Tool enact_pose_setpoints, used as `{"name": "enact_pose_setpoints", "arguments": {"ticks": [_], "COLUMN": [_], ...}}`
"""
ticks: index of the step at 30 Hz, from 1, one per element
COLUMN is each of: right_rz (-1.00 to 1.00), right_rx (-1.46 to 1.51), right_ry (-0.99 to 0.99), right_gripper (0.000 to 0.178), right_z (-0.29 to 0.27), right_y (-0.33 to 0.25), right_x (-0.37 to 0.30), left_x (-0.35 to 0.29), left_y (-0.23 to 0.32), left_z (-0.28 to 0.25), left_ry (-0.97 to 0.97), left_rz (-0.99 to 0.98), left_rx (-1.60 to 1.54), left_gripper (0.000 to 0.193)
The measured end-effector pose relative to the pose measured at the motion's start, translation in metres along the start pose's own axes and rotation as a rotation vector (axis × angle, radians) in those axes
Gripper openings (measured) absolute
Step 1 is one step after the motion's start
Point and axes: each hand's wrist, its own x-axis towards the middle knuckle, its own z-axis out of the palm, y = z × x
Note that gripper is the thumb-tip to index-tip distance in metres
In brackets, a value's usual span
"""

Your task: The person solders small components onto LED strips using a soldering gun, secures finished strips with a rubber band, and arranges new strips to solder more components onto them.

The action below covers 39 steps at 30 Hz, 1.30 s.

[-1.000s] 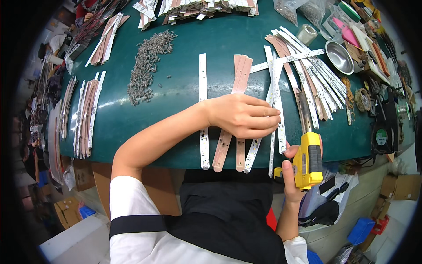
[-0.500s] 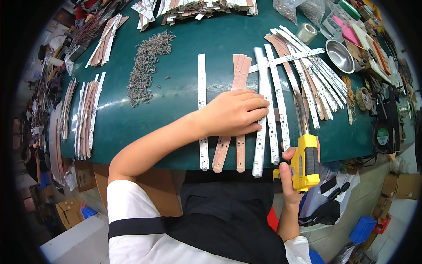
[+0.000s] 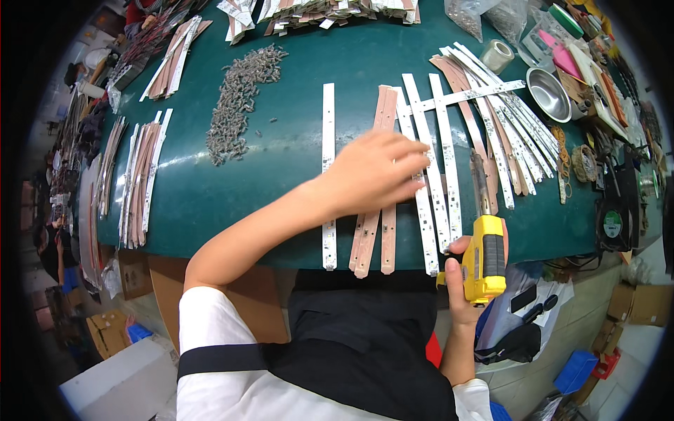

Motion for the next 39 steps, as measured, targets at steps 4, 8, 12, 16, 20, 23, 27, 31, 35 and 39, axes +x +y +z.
{"name": "enact_pose_setpoints", "arguments": {"ticks": [4,8,12,16,20,23,27,31,35,39], "right_rz": [-0.056,-0.050,-0.064,-0.063,-0.072,-0.061,-0.061,-0.067,-0.068,-0.071], "right_rx": [0.067,0.096,0.086,0.030,0.025,0.039,0.052,0.054,0.028,0.021], "right_ry": [0.021,0.047,0.075,0.098,0.105,0.117,0.132,0.116,0.103,0.119], "right_gripper": [0.078,0.078,0.078,0.077,0.077,0.076,0.076,0.075,0.076,0.076], "right_z": [-0.004,-0.005,-0.005,-0.010,-0.014,-0.016,-0.018,-0.014,-0.015,-0.019], "right_y": [-0.001,-0.002,-0.003,-0.004,0.000,0.002,0.000,0.001,0.001,0.003], "right_x": [-0.004,-0.002,-0.002,-0.004,-0.003,-0.003,0.000,0.003,0.002,0.000], "left_x": [0.000,0.005,0.028,0.054,0.060,0.062,0.040,-0.005,-0.018,-0.016], "left_y": [-0.034,-0.047,-0.051,-0.045,-0.046,-0.048,-0.060,-0.055,-0.040,-0.034], "left_z": [-0.036,-0.047,-0.045,-0.052,-0.048,-0.059,-0.060,-0.036,-0.036,-0.051], "left_ry": [-0.049,-0.274,-0.585,-0.892,-0.850,-0.904,-0.351,-0.111,-0.246,-0.205], "left_rz": [0.116,0.443,0.460,0.228,0.370,0.452,0.525,0.456,0.165,0.216], "left_rx": [0.138,0.270,0.149,-0.003,0.140,0.277,0.238,0.271,0.185,0.222], "left_gripper": [0.040,0.045,0.046,0.046,0.035,0.026,0.016,0.018,0.026,0.030]}}
